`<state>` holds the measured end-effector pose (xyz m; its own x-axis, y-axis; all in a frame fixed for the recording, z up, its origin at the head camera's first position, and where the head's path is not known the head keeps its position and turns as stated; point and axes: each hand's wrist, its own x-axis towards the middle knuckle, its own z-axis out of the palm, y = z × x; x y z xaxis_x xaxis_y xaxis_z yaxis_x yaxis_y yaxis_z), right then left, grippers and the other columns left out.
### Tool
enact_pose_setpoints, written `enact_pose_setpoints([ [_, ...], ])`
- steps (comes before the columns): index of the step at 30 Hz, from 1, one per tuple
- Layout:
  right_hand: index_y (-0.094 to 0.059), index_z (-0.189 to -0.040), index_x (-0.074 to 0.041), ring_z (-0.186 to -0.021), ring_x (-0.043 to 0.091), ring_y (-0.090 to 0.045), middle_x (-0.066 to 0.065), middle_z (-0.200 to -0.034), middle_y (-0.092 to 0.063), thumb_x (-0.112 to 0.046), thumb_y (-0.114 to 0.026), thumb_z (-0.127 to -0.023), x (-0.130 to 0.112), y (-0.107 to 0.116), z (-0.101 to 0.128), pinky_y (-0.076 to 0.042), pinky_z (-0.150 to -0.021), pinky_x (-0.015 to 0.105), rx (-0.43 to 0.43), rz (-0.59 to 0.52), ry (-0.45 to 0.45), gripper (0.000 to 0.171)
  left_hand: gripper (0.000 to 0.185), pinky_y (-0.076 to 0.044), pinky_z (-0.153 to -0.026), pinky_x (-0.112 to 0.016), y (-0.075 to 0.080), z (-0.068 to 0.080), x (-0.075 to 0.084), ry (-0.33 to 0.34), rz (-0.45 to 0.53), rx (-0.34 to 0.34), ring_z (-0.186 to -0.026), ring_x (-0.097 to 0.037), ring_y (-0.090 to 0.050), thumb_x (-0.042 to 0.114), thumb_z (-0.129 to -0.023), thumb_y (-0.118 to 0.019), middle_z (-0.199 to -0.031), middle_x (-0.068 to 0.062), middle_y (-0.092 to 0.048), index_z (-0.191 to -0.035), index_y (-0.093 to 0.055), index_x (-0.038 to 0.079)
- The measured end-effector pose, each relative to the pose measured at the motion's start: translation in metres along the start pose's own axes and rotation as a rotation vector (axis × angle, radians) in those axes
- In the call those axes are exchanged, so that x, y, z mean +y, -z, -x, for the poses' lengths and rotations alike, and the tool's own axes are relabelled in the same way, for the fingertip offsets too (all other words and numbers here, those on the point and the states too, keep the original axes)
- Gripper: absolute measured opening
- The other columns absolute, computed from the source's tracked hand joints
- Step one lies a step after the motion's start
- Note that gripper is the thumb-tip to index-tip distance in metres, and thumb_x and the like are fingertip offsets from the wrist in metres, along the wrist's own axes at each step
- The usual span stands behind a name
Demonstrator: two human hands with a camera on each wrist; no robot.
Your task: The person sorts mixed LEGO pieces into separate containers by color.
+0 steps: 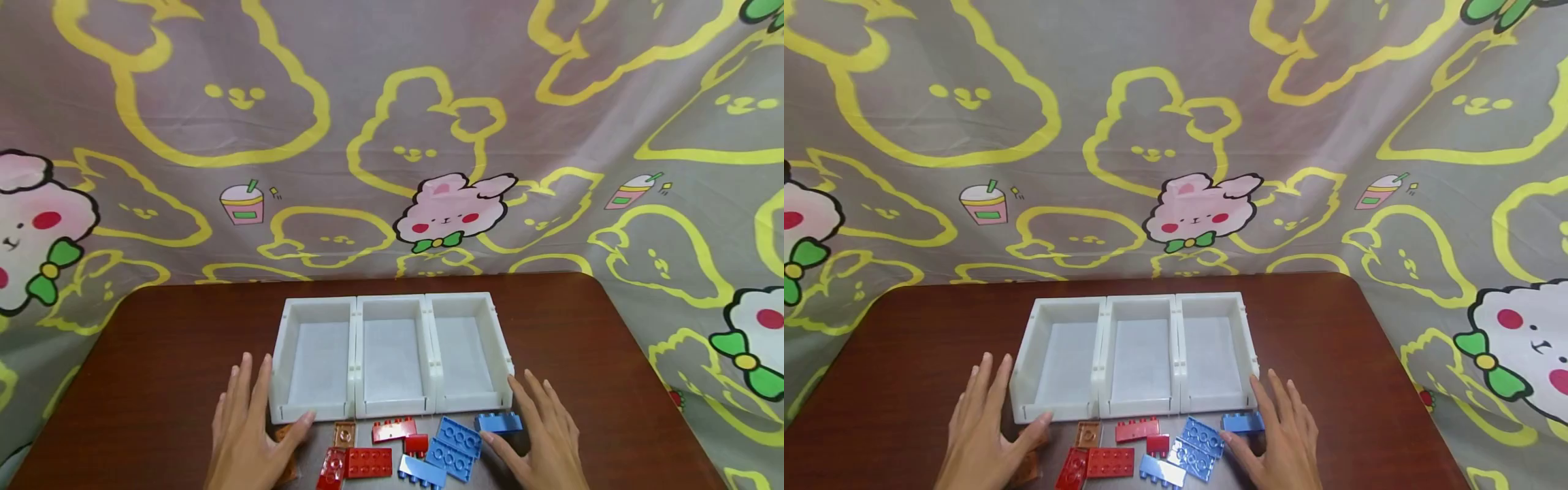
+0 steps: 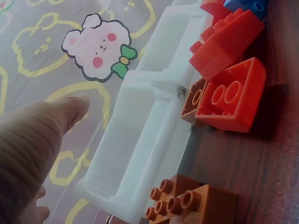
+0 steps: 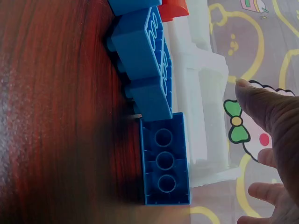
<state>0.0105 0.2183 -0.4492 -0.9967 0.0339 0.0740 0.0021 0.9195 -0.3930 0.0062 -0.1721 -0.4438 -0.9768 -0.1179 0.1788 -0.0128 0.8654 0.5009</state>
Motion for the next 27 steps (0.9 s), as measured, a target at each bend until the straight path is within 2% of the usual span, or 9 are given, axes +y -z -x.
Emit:
enact_pose_setpoints([
  [2,-0.05,-0.152,-0.015,-0.144,0.057,-0.03,0.022,-0.159,-0.04,-0.054,-0.086,-0.078,0.0,-0.001,0.0,-0.024,-0.101,0.087,0.016,-0.004,0.021,0.091,0.109,-0.02,-0.112,-0.076,0.0,-0.002,0.001,-0.034,0.013,0.041,-0.155,-0.049,-0.017,0.054,-0.085,-0.078,-0.171,-0.022,-0.016,-0.168,-0.018,0.017],
  [6,-0.062,-0.139,-0.009,-0.136,0.054,-0.042,0.023,-0.147,-0.053,-0.039,-0.089,-0.081,-0.001,-0.002,0.003,-0.033,-0.097,0.083,0.056,-0.001,0.056,0.071,0.104,-0.018,-0.114,-0.075,0.004,-0.016,0.005,-0.063,0.042,0.045,-0.157,-0.049,-0.015,0.053,-0.089,-0.076,-0.172,-0.023,-0.015,-0.167,-0.02,0.015],
  [9,-0.07,-0.126,-0.008,-0.127,0.049,-0.051,0.02,-0.134,-0.062,-0.03,-0.088,-0.083,0.0,-0.003,0.006,-0.042,-0.094,0.075,0.061,0.001,0.053,0.052,0.1,-0.016,-0.115,-0.076,0.007,-0.036,0.009,-0.082,0.069,0.039,-0.157,-0.049,-0.013,0.052,-0.091,-0.074,-0.172,-0.023,-0.012,-0.167,-0.022,0.012],
  [12,-0.073,-0.119,-0.011,-0.12,0.043,-0.056,0.013,-0.126,-0.066,-0.024,-0.086,-0.086,0.001,-0.004,0.008,-0.047,-0.094,0.068,0.009,0.002,0.05,0.038,0.096,-0.014,-0.117,-0.075,0.01,-0.06,0.013,-0.115,0.076,0.042,-0.157,-0.05,-0.012,0.049,-0.093,-0.073,-0.172,-0.024,-0.012,-0.166,-0.024,0.011],
  [14,-0.075,-0.117,-0.014,-0.118,0.039,-0.058,0.009,-0.124,-0.068,-0.02,-0.085,-0.087,0.003,-0.006,0.008,-0.048,-0.095,0.067,-0.035,0.007,0.056,0.032,0.093,-0.011,-0.119,-0.074,0.009,-0.078,0.015,-0.132,0.074,0.019,-0.158,-0.05,-0.01,0.048,-0.095,-0.072,-0.172,-0.025,-0.012,-0.166,-0.024,0.009],
  [18,-0.077,-0.113,-0.018,-0.113,0.034,-0.063,0.003,-0.12,-0.07,-0.009,-0.084,-0.085,0.008,-0.009,0.009,-0.052,-0.089,0.065,-0.05,0.028,0.103,0.03,0.088,-0.006,-0.122,-0.071,0.0,-0.108,0.015,-0.127,0.06,-0.09,-0.159,-0.048,-0.006,0.047,-0.1,-0.066,-0.172,-0.025,-0.01,-0.166,-0.023,0.007],
  [22,-0.077,-0.11,-0.019,-0.105,0.03,-0.066,0.003,-0.117,-0.072,0.004,-0.083,-0.082,0.009,-0.011,0.008,-0.055,-0.086,0.06,-0.032,0.026,0.115,0.037,0.087,-0.014,-0.121,-0.071,-0.015,-0.122,0.009,-0.102,0.006,-0.204,-0.157,-0.05,-0.012,0.049,-0.102,-0.062,-0.172,-0.026,-0.01,-0.166,-0.021,0.006],
  [24,-0.076,-0.112,-0.019,-0.104,0.029,-0.067,0.004,-0.118,-0.072,0.007,-0.081,-0.083,0.008,-0.011,0.006,-0.056,-0.088,0.06,-0.055,0.016,0.084,0.039,0.087,-0.021,-0.118,-0.073,-0.021,-0.124,0.007,-0.096,-0.016,-0.215,-0.155,-0.051,-0.017,0.049,-0.102,-0.062,-0.171,-0.026,-0.011,-0.166,-0.021,0.005],
  [27,-0.075,-0.116,-0.02,-0.106,0.03,-0.069,0.004,-0.12,-0.072,0.006,-0.077,-0.088,0.006,-0.009,0.003,-0.055,-0.094,0.061,-0.111,0.0,0.02,0.039,0.087,-0.028,-0.114,-0.074,-0.026,-0.125,0.006,-0.095,-0.023,-0.19,-0.153,-0.052,-0.024,0.046,-0.101,-0.065,-0.171,-0.026,-0.013,-0.165,-0.023,0.005],
])
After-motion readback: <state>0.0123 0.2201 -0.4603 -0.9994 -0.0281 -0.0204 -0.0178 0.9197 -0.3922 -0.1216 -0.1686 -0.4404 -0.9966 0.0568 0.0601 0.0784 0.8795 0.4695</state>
